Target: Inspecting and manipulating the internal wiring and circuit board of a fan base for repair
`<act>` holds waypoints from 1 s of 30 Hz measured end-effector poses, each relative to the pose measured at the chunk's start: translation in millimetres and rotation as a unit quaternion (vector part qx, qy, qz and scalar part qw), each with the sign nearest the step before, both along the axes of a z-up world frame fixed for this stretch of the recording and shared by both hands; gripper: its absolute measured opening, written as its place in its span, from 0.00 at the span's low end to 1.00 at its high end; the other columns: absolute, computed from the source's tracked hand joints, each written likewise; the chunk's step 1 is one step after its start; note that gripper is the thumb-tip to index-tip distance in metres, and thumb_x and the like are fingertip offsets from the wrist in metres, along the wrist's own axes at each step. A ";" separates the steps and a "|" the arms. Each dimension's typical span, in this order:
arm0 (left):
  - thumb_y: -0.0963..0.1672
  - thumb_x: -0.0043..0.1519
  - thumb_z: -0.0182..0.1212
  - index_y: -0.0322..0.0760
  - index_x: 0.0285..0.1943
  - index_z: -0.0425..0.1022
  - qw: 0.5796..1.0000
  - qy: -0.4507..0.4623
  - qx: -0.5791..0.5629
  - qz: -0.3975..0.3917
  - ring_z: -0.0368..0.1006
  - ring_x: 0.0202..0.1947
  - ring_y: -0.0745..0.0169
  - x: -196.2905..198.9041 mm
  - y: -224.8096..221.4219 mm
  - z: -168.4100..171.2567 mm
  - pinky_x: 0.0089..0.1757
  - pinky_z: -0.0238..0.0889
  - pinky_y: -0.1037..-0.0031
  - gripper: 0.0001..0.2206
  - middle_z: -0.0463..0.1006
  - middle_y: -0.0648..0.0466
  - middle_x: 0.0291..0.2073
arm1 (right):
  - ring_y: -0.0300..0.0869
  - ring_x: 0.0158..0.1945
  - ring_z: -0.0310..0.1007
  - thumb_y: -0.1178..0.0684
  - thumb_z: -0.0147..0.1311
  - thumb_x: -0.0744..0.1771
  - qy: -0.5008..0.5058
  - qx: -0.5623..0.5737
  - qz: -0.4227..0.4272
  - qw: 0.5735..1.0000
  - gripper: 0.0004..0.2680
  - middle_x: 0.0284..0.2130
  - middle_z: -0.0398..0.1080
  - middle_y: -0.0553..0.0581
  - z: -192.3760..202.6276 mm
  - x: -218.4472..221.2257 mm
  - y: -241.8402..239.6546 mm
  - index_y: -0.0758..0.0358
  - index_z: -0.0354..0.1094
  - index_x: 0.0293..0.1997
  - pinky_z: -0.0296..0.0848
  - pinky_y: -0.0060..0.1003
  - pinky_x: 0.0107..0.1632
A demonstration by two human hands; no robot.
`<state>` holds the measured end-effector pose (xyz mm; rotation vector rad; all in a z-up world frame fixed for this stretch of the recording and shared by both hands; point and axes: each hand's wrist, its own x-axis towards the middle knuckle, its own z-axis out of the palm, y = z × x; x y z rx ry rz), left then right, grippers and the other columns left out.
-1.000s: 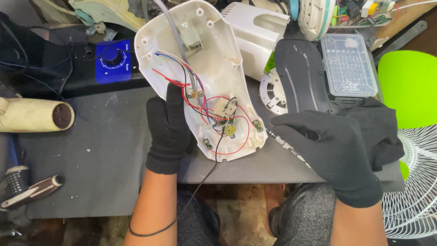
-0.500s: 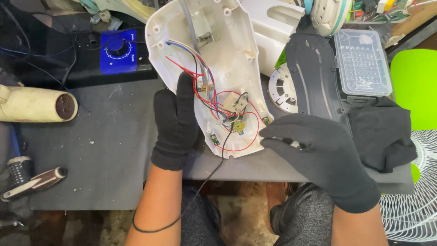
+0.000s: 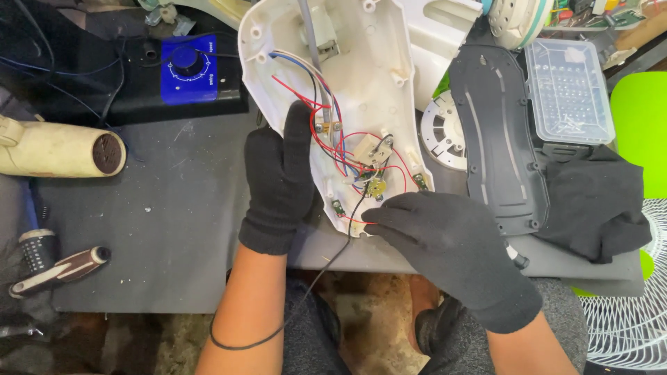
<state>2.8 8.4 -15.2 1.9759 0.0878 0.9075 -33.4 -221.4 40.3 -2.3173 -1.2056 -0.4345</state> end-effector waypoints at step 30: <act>0.46 0.72 0.54 0.30 0.28 0.74 1.000 -0.007 0.009 -0.010 0.49 0.20 0.58 1.7 1.0 -0.6 0.28 0.41 0.58 0.19 0.52 0.47 0.13 | 0.35 0.23 0.59 0.52 0.50 0.69 0.500 0.143 -0.199 0.830 0.14 0.27 0.81 0.53 37.8 16.7 -38.0 0.61 0.82 0.54 0.60 0.28 0.30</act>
